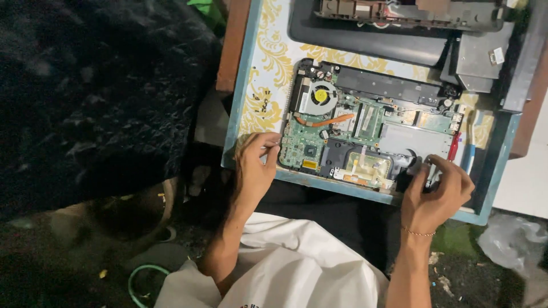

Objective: Disassembling a laptop to remove and clean the optical drive unit using tools.

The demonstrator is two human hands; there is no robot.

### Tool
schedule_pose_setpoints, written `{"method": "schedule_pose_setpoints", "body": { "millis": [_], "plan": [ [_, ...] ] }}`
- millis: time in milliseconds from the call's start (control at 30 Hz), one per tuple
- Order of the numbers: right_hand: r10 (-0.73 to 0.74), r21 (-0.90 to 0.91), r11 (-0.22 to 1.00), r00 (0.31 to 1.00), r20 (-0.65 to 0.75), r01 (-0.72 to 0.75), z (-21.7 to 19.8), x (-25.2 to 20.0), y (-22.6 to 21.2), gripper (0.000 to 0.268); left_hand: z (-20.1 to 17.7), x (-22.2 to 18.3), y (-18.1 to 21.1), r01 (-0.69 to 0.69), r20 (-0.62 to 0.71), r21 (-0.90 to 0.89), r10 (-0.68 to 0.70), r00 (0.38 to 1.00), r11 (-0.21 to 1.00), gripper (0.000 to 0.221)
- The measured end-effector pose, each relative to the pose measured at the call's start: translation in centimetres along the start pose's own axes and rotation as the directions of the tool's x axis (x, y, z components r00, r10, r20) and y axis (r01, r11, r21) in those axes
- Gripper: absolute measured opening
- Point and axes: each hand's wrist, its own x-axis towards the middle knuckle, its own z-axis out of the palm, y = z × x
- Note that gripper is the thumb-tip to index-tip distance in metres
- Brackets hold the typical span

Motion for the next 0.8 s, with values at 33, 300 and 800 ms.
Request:
{"method": "schedule_pose_setpoints", "body": {
  "millis": [33,300,800],
  "plan": [
    [-0.004,0.009,1.0,1.0,0.003,0.003,0.1,0.0,0.0,0.021,-0.1,0.1,0.1,0.002,-0.008,0.006,-0.002,1.0,1.0,0.028],
    [0.078,0.009,0.997,0.996,-0.048,-0.078,0.6,-0.1,-0.3,0.016,-0.9,1.4,0.6,0.155,0.056,0.026,-0.156,0.986,0.988,0.021],
    [0.098,-0.004,0.995,0.993,-0.064,-0.098,0.9,-0.2,0.3,0.014,0.2,2.0,1.5,0.124,0.022,0.141,-0.129,0.991,0.982,0.016]
  ]
}}
